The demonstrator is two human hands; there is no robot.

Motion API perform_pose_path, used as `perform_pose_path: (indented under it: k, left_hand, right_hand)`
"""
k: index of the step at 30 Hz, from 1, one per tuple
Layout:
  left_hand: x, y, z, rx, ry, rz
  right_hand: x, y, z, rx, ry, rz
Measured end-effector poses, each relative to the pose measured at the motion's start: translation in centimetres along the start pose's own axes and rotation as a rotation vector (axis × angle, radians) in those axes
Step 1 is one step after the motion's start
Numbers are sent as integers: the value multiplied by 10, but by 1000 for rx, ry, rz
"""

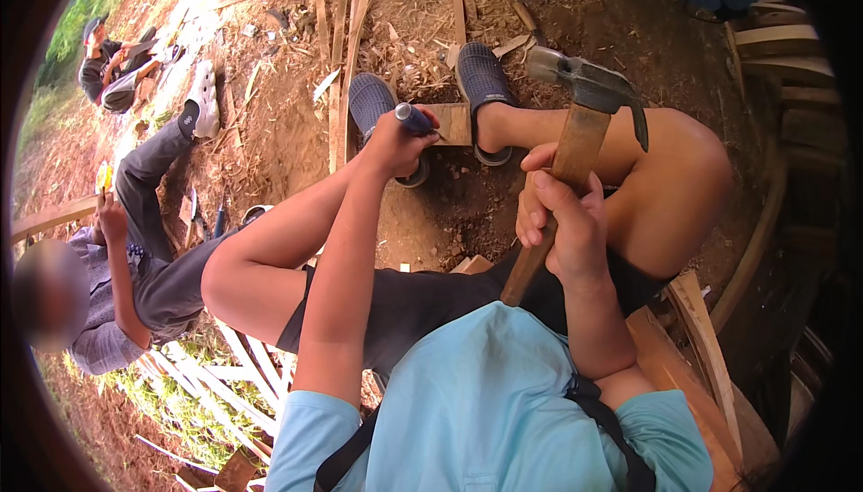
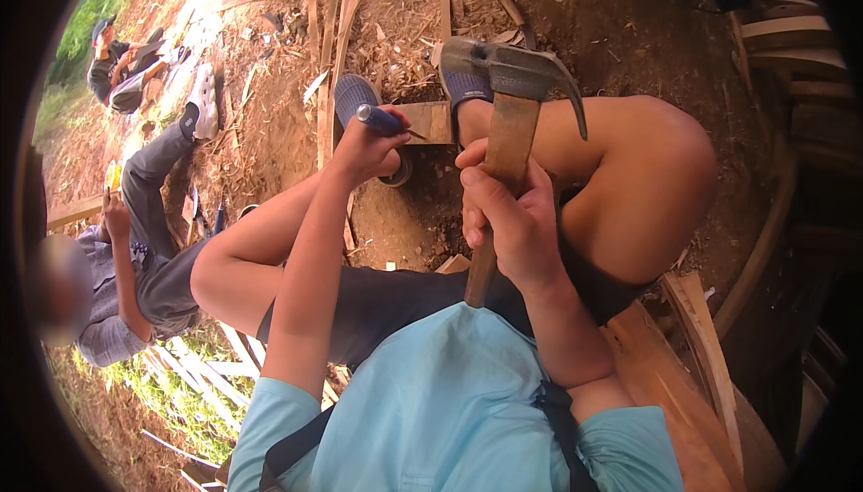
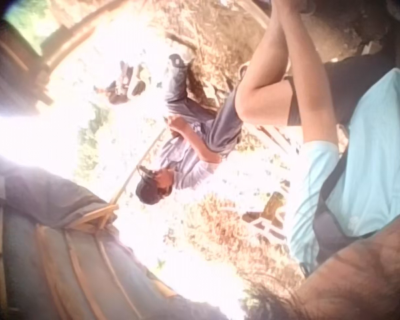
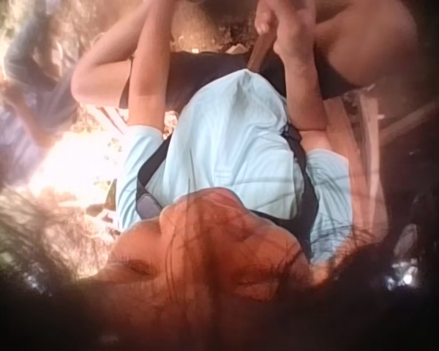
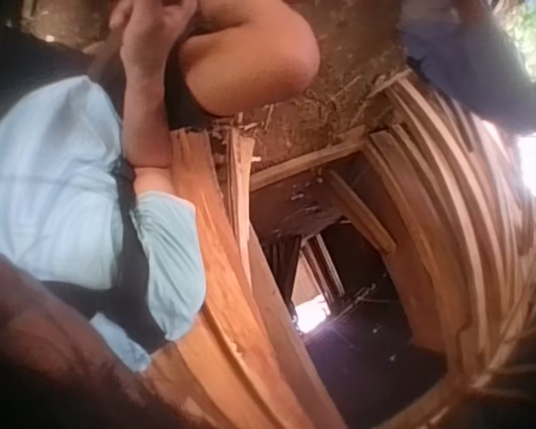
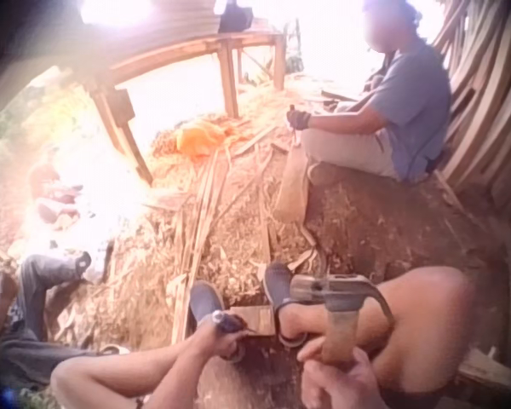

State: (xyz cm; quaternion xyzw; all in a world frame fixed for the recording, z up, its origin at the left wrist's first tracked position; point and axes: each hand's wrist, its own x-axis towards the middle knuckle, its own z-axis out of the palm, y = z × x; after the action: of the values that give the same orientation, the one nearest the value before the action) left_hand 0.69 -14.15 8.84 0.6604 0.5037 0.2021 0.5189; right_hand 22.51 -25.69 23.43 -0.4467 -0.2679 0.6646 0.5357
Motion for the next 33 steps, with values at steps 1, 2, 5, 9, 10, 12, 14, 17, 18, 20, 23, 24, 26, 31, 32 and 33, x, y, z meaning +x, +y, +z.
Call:
perform_pose_path:
  k: [1, 2, 5, 9, 10, 12, 14, 17, 18, 20, 23, 24, 26, 31, 32, 33]
  left_hand:
    - [1, -1, -1, -14, -5, 6]
    - [2, -2, -2, 20, -7, 35]
    - [4, 3, 0, 92, -23, 53]
    - [6, 12, 4, 95, -53, -8]
    - [7, 11, 3, 89, -56, -4]
    - [8, 11, 4, 112, -69, 20]
    - [7, 7, 3, 99, -43, 54]
    - [4, -12, 7, 40, 40, 103]
    - [6, -21, 12, 33, 50, 105]
    - [10, -22, 15, 54, 61, 137]
    - [15, -22, 23, 125, 58, 180]
    - [17, -19, 23, 152, 59, 196]
    - [13, -17, 19, 124, 74, 215]
    - [12, -14, 14, 9, 70, 125]
    - [13, -16, 12, -1, 78, 99]
    - [7, -18, 12, 29, 72, 89]
  right_hand:
    - [0, 0, 3, -44, 3, 3]
    - [-1, 0, 7, -89, 6, 6]
    - [3, -3, 10, -261, -65, 55]
    - [8, 13, 4, -715, -47, 40]
    - [9, 17, 2, -828, -44, 19]
    - [12, 15, 4, -917, -55, -5]
    - [17, 6, 15, -857, -95, -10]
    - [8, -47, 54, -869, -195, -222]
    - [8, -47, 56, -831, -190, -319]
    - [4, -51, 61, -810, -183, -507]
    - [15, -23, 47, -958, -201, -604]
    - [21, -8, 39, -1034, -210, -592]
    - [26, -7, 39, -1160, -199, -218]
    - [14, -48, 61, -932, -167, -421]
    - [12, -50, 63, -873, -169, -497]
    - [11, -41, 59, -828, -190, -551]
